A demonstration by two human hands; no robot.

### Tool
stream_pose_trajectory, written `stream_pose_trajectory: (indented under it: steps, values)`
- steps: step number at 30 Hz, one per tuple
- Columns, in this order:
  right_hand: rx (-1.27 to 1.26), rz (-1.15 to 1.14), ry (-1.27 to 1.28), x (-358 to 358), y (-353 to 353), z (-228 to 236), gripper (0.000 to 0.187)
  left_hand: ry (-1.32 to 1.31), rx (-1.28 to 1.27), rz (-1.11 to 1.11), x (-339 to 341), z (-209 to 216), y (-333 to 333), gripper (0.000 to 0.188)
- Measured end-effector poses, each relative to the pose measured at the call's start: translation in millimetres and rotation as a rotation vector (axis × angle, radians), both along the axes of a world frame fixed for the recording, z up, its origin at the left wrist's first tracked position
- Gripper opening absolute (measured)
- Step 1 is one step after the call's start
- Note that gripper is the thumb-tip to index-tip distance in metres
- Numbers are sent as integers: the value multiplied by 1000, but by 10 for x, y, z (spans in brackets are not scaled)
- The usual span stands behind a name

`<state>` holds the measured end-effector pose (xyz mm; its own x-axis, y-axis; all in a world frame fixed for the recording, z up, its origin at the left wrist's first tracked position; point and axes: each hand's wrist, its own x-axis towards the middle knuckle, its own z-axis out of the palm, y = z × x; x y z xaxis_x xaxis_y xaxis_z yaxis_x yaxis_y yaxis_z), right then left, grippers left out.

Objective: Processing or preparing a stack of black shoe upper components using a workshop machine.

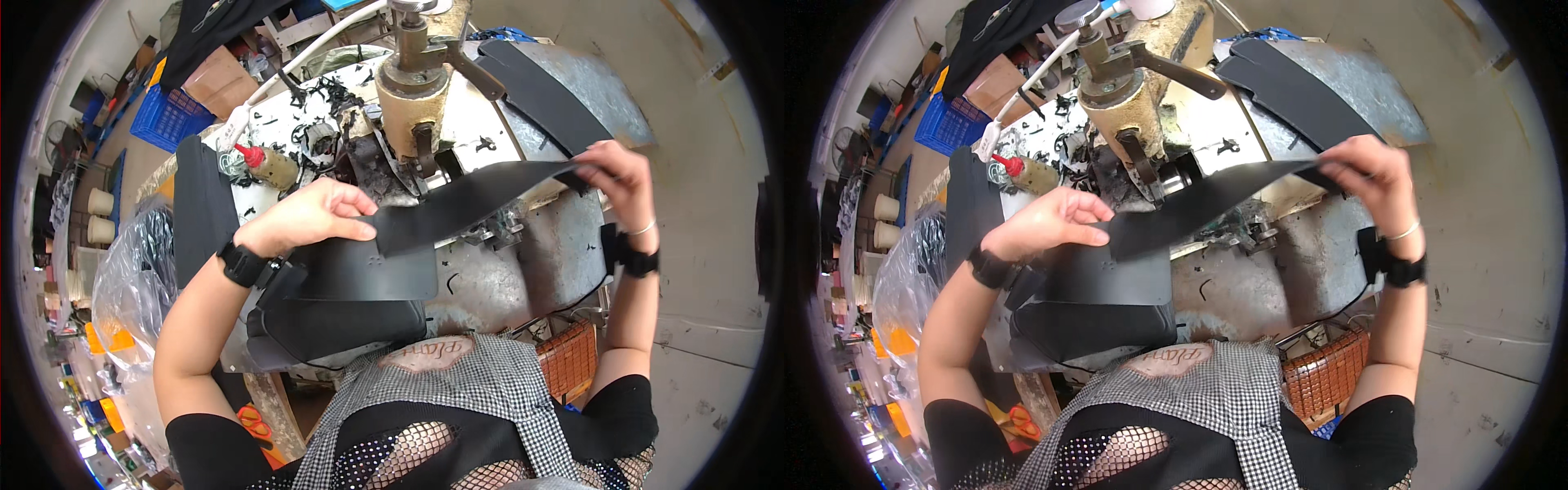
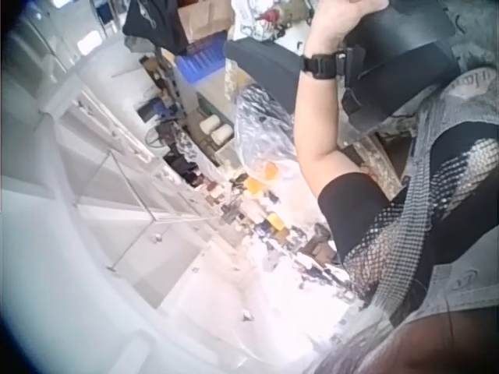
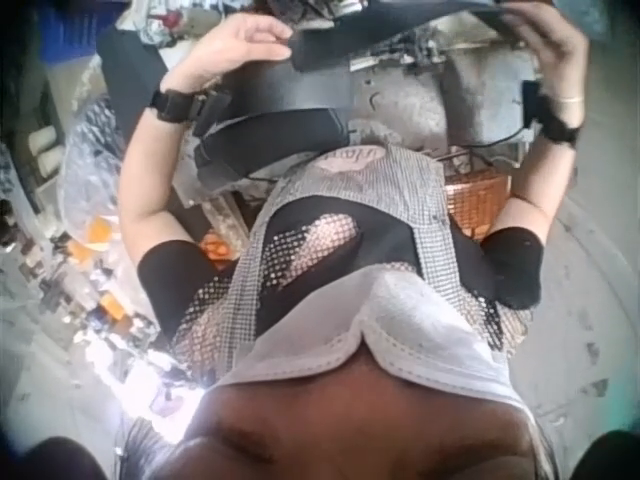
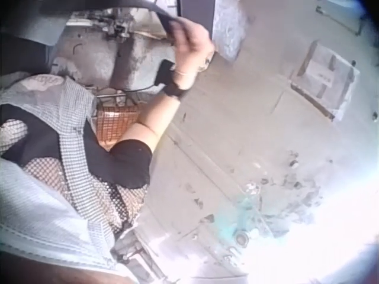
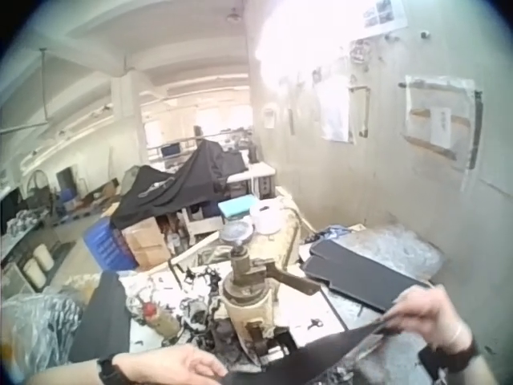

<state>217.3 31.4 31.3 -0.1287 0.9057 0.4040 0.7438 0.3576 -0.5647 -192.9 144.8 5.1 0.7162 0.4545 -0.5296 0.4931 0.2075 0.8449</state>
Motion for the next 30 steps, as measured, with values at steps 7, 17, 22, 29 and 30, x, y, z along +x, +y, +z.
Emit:
stream_pose_trajectory:
  steps: [7,17,22,29,30]
  values:
    - [-50,-438,-301,990,144,122,43,19,-20,98,-40,68,-3,18]
    - [299,32,-315,-273,21,-102,30,11,33,100,190,2,-3,25]
    - [-224,-94,318,754,-33,282,16,25,68,196,-51,73,-244,20]
    - [-532,-438,507,1440,-12,-203,6,417,877,-335,-390,-327,-1315,111]
    - [-553,-444,578,1373,9,-267,6,413,881,-320,-452,-413,-1359,112]
